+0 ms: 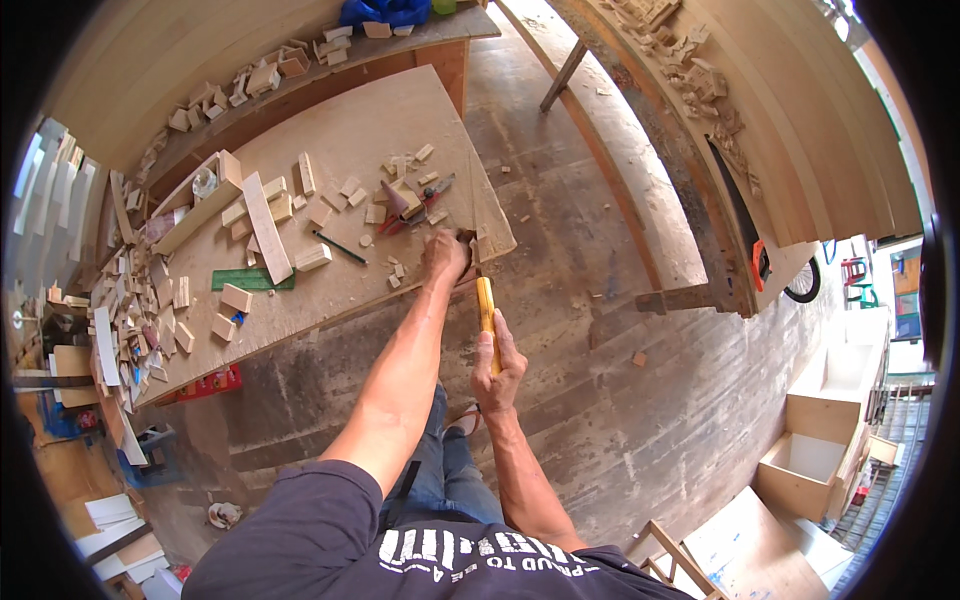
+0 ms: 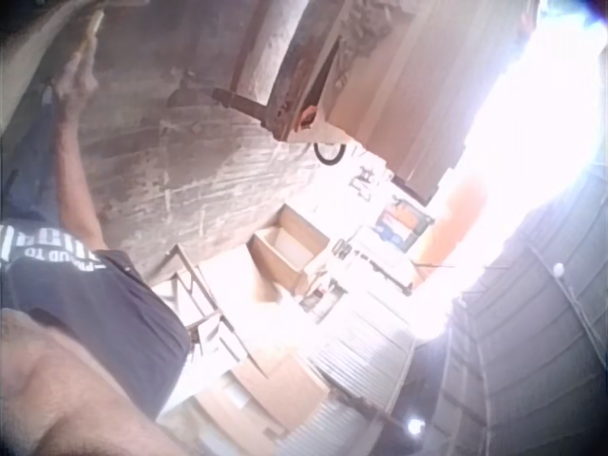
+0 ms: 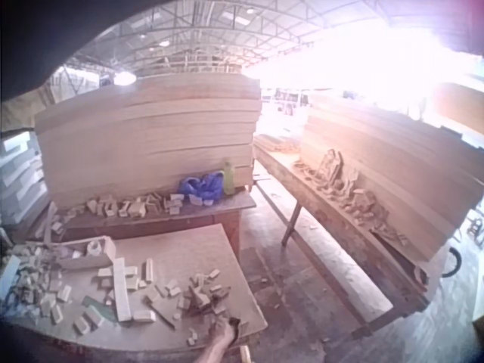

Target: The person marks a line on a small piece of wood with a pencil and then uses a hand saw to cut through the wood at the marked location.

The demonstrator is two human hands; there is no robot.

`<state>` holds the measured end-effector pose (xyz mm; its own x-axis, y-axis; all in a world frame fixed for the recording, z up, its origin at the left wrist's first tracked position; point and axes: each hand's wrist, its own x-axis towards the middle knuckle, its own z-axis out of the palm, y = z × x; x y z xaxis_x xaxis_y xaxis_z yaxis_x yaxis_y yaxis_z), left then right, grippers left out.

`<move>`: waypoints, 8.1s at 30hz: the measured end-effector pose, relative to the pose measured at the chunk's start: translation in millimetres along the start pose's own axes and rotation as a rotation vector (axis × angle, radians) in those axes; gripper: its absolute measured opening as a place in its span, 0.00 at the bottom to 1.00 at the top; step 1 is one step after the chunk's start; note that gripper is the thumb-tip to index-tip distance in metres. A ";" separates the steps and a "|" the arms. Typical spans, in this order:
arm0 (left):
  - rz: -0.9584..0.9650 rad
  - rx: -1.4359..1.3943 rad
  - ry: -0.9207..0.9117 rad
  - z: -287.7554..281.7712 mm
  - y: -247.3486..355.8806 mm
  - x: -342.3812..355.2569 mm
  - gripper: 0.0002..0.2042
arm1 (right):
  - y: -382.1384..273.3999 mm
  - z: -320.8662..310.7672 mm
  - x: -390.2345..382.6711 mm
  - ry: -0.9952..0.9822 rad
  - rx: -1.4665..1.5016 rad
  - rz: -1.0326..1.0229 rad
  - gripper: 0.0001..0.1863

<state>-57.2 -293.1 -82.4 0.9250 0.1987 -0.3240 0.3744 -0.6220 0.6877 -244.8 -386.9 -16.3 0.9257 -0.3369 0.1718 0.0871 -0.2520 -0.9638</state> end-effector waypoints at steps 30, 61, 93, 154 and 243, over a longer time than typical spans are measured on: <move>0.032 -0.056 -0.005 3.6 -10.8 9.0 0.14 | 18.2 -1.2 39.2 -0.003 -0.049 -0.116 0.21; 0.113 0.132 0.014 5.4 -8.1 3.3 0.14 | 13.8 -36.4 2.7 -0.107 0.044 0.112 0.20; 0.160 0.122 0.020 6.7 -19.1 7.6 0.16 | 13.0 4.0 36.6 -0.036 -0.010 0.025 0.20; -0.023 -0.743 -0.251 -252.4 -119.3 -90.3 0.29 | 62.9 108.3 103.0 -0.251 -0.913 -0.568 0.32; -0.018 -0.595 -0.218 -295.4 -182.5 -26.9 0.09 | -61.9 271.6 73.0 -0.953 0.355 0.659 0.14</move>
<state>-131.3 38.8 -7.3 0.9071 0.0075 -0.4209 0.4201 -0.0804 0.9039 -82.6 -149.6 0.6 0.7170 0.5342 -0.4479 -0.5453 0.0296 -0.8377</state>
